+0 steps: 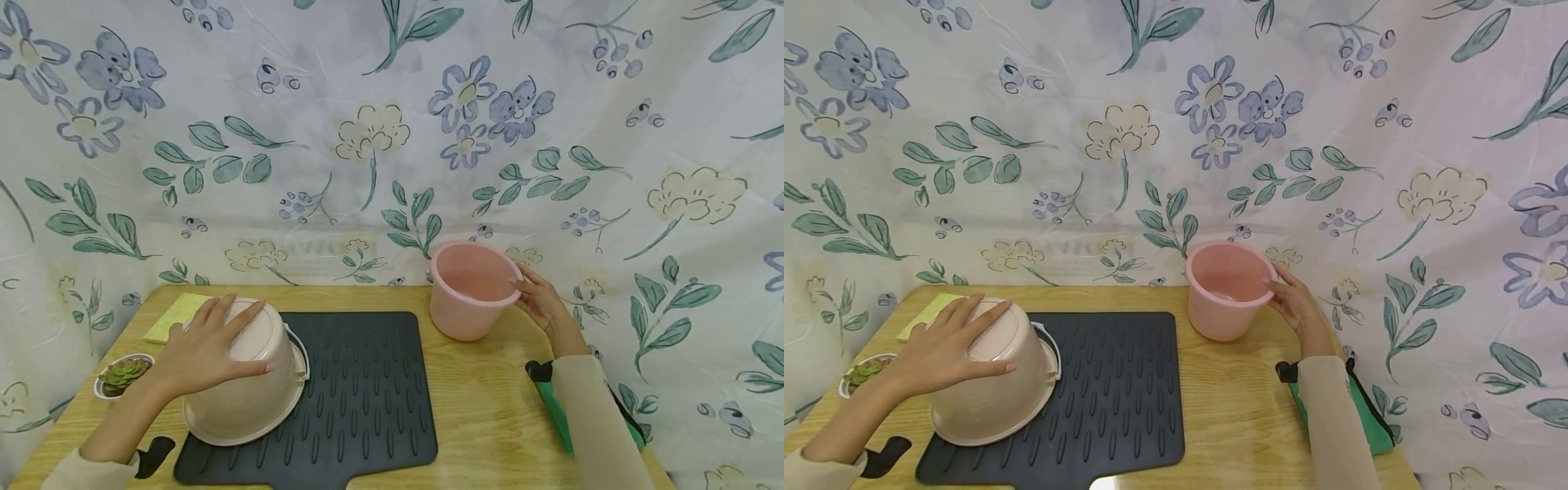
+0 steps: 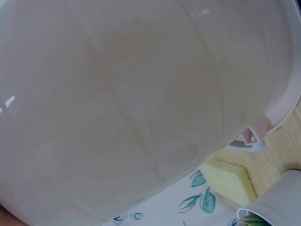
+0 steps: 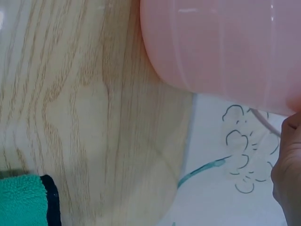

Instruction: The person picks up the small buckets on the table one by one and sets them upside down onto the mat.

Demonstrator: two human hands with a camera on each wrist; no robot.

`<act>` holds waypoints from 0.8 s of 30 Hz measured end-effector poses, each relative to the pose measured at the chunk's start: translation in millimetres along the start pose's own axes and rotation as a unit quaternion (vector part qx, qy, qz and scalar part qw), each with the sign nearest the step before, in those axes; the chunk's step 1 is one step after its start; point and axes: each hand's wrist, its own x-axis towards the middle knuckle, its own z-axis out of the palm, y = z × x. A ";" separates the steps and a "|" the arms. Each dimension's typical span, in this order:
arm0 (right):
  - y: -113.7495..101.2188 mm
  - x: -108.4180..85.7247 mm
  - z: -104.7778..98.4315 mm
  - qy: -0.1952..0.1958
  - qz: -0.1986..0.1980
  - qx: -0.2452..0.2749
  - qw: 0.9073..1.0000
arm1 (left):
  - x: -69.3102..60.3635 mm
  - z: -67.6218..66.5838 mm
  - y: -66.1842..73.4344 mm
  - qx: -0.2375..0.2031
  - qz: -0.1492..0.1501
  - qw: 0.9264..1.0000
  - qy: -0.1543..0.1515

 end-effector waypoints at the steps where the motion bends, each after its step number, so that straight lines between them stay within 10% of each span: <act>1: 0.3 -0.1 0.5 -0.003 -0.001 0.000 1.000 | -0.3 0.1 -0.3 0.000 0.000 1.000 0.000; 24: 14.6 -32.5 14.6 0.041 -0.034 0.074 0.996 | -0.3 1.5 -0.4 -0.001 -0.003 1.000 -0.004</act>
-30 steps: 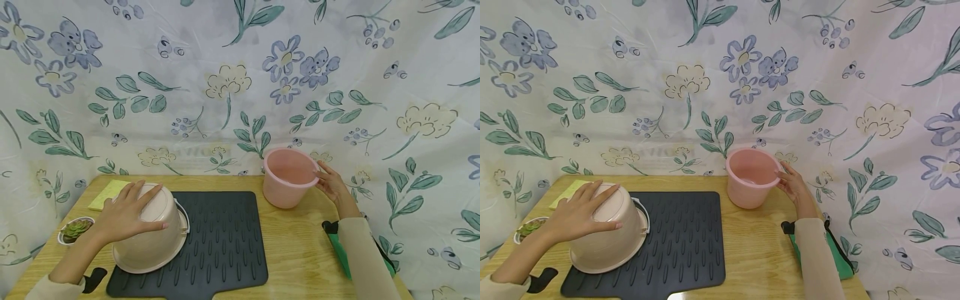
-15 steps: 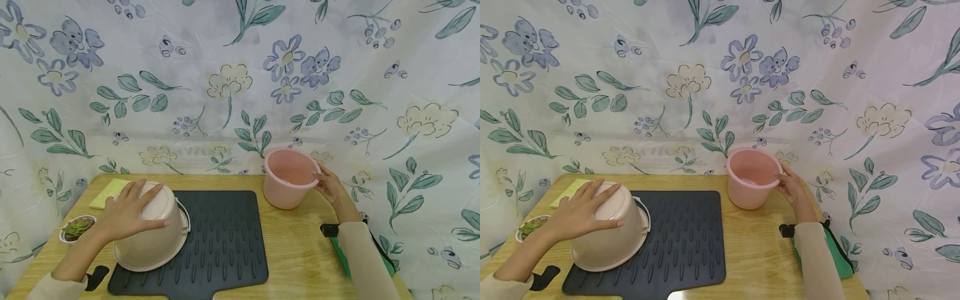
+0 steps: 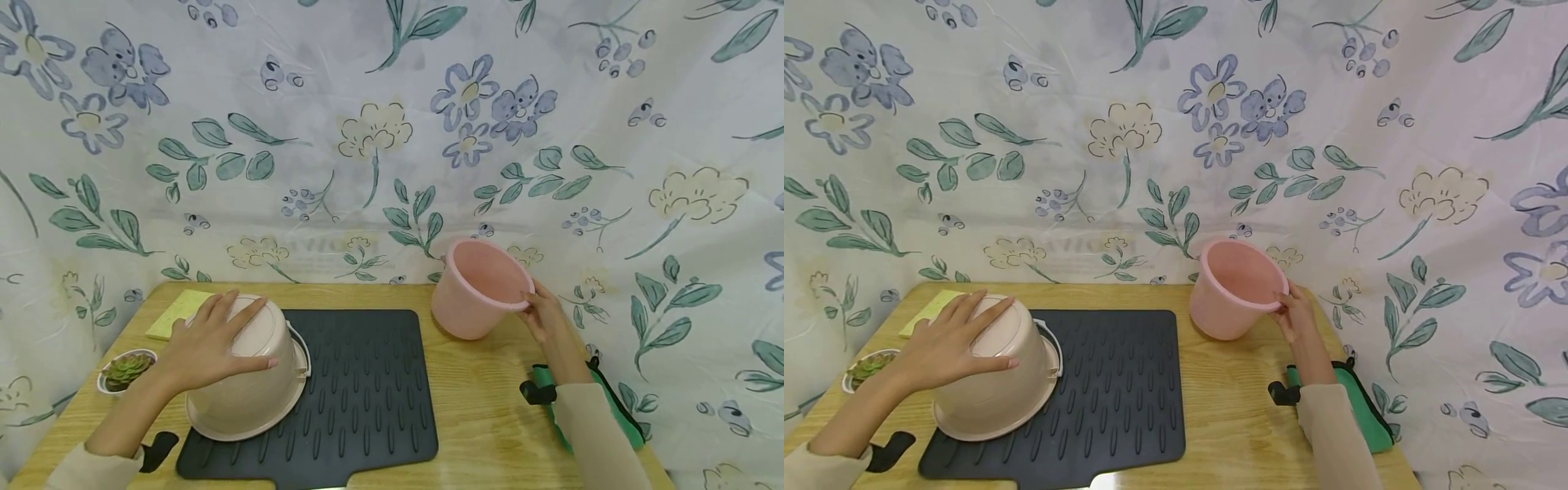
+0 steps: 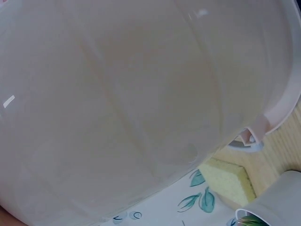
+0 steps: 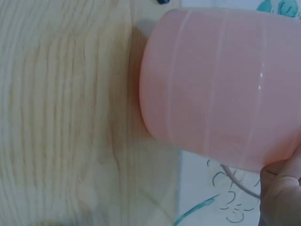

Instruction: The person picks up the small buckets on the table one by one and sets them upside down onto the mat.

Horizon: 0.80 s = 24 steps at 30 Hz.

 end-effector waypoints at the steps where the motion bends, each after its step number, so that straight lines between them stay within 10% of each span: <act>1: 1.2 -1.6 -0.8 -0.002 -0.005 0.010 1.000 | 0.2 0.2 0.1 0.000 -0.001 1.000 0.000; 12: 15.2 -13.1 -8.6 -0.043 -0.038 0.167 0.984 | 0.7 2.0 0.1 0.000 -0.003 1.000 -0.001; 24: 25.7 -31.3 -21.6 -0.159 0.007 0.302 0.940 | 0.8 0.6 -0.2 -0.007 -0.006 1.000 -0.009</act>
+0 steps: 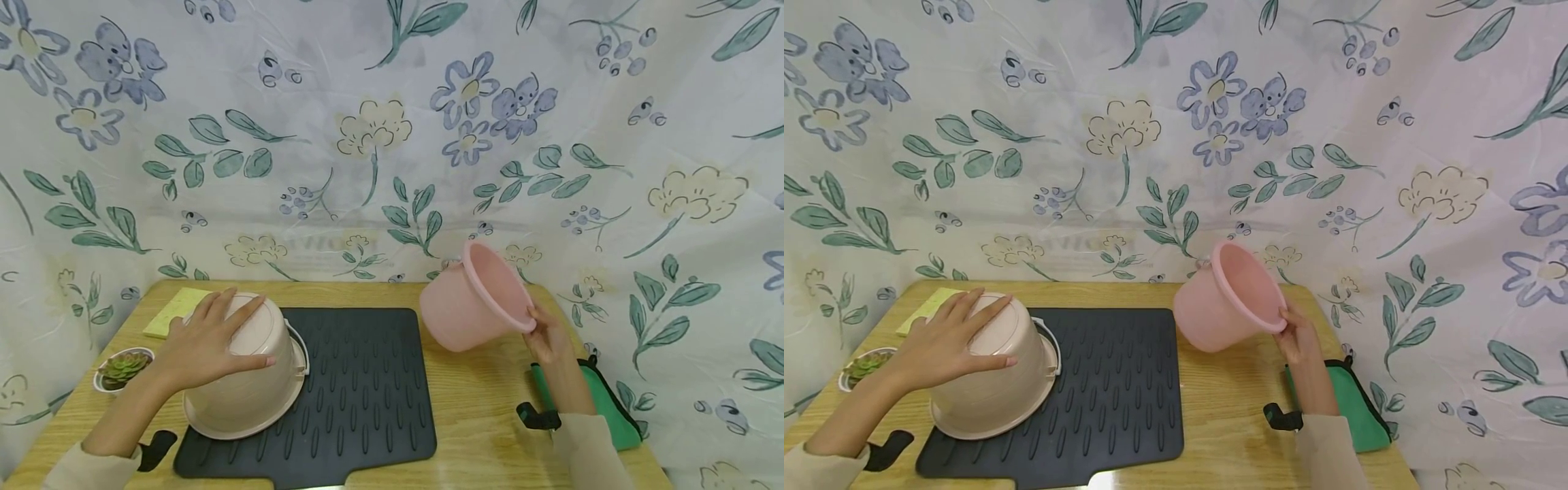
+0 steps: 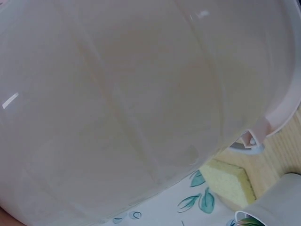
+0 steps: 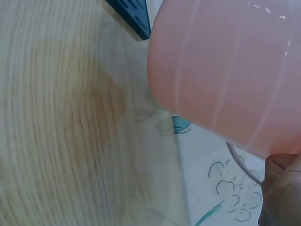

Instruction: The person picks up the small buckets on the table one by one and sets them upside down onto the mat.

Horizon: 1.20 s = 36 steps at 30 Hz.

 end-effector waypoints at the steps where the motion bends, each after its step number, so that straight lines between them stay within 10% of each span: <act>1: 0.7 -1.4 0.5 0.001 0.002 0.001 1.000 | 0.1 0.0 -0.2 0.000 0.000 1.000 0.000; 36: 41.9 -37.1 15.8 -0.056 0.059 0.097 0.992 | 1.9 -0.2 0.8 0.005 0.004 1.000 0.015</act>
